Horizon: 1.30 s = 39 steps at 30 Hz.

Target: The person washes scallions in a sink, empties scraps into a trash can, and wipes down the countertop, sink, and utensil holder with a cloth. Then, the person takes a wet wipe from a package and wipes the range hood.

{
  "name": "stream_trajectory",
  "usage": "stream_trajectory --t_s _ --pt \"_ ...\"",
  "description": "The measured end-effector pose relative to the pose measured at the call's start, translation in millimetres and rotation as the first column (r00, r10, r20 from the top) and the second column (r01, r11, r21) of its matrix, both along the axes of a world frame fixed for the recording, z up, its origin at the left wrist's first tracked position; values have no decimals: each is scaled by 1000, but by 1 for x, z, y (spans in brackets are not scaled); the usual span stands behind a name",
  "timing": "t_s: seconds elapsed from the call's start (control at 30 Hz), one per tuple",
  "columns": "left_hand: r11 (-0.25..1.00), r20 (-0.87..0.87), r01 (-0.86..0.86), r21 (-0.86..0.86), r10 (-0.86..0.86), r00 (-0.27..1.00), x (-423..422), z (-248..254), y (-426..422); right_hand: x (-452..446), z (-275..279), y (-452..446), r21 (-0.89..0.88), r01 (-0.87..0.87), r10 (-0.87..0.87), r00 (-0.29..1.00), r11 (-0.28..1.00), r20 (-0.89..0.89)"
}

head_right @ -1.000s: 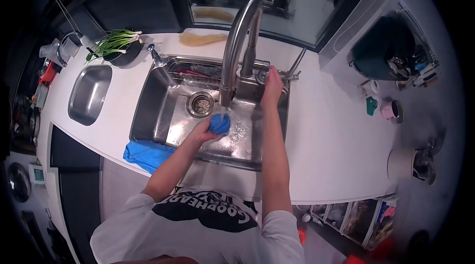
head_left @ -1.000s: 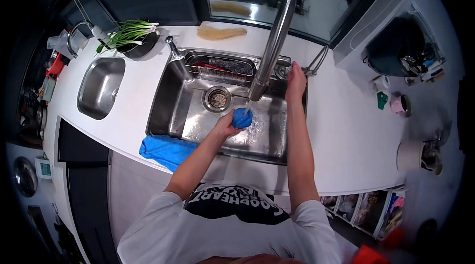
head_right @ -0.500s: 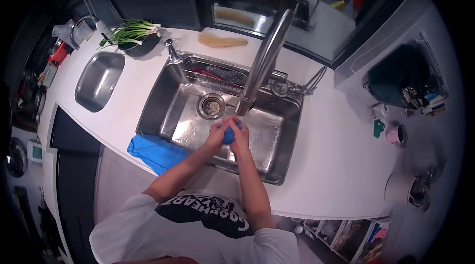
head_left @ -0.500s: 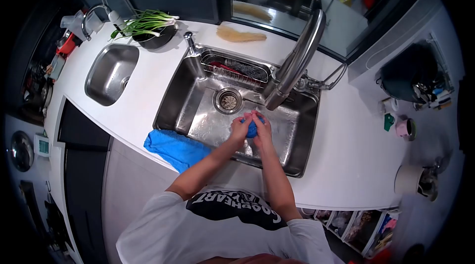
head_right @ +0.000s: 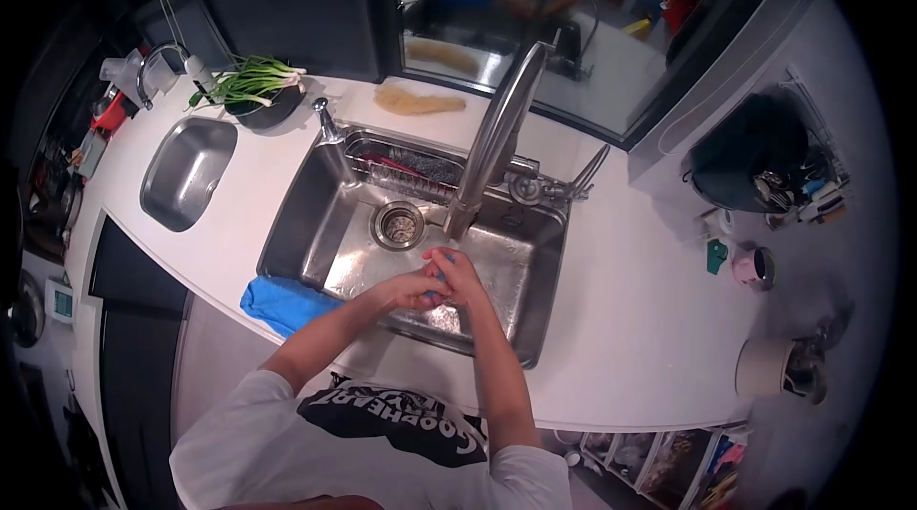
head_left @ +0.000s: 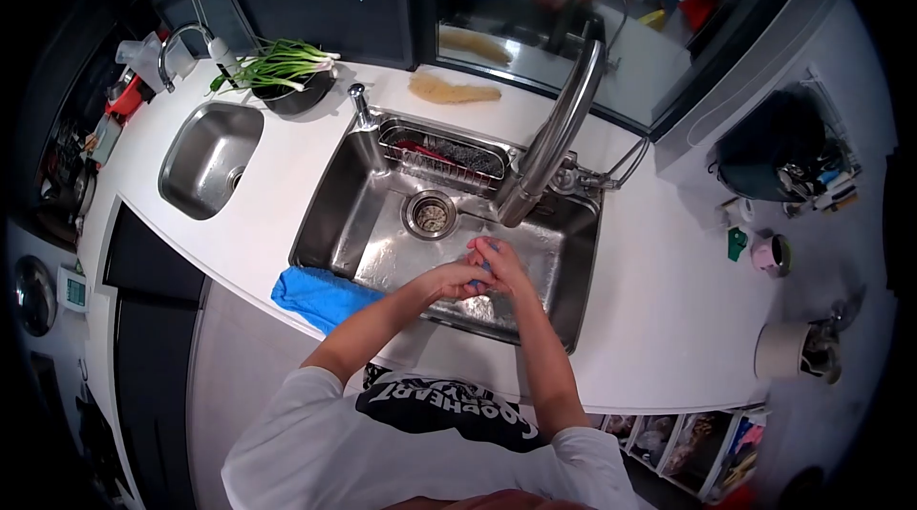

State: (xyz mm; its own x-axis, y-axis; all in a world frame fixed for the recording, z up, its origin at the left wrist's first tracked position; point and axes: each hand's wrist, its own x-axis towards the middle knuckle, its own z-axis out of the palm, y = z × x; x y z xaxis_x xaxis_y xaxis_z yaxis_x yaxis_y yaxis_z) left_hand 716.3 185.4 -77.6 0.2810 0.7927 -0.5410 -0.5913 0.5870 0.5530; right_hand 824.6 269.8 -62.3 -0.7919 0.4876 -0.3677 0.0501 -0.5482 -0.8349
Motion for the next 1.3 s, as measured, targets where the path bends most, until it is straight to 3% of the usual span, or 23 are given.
stream_trajectory --t_s 0.07,0.17,0.23,0.33,0.43,0.53,0.63,0.73,0.83,0.97,1.07,1.13,1.17,1.23,1.3 --pt "998 -41 59 -14 -60 997 1 -4 1 1 -1 -3 73 55 -60 996 996 60" --pt "1000 -228 3 10 -1 974 20 38 0 1 -7 -3 144 123 -146 977 982 157" --pt "998 -310 49 -35 -57 949 22 23 0 -4 -18 -6 148 224 -242 963 963 118" --pt "999 -684 50 10 -30 729 37 0 -1 -2 -40 -4 119 291 -305 944 949 125" --pt "946 -907 142 290 225 356 46 -16 -6 0 -47 -6 114 345 -359 922 932 147" --pt "962 -956 227 152 85 279 46 -17 -6 -1 -50 -9 192 388 -423 883 902 204" --pt "938 -950 249 241 176 258 46 -20 -12 -3 -54 -12 258 419 -481 836 871 265" --pt "922 -996 379 84 62 72 42 -32 -9 -5 -56 -15 330 419 -519 791 846 324" --pt "912 -999 407 52 54 7 38 -38 -11 -8 -67 -17 442 414 -571 754 796 323" --pt "905 -1000 424 7 9 -2 37 -26 -18 -12 -86 -20 692 379 -694 676 615 247" --pt "929 -1000 370 16 10 19 43 -30 -20 -8 -103 -15 791 243 -652 718 562 243" --pt "947 -998 315 69 66 20 50 -20 -22 1 -80 -12 481 228 -402 866 846 296" --pt "955 -978 287 69 8 209 44 -25 -20 6 -60 -13 296 187 -271 922 937 275" --pt "971 -820 236 42 -102 563 21 -42 -17 17 -30 -23 304 100 -169 963 947 210" --pt "965 -669 263 8 -191 718 8 -19 -20 28 4 -31 283 -19 -50 970 959 236"
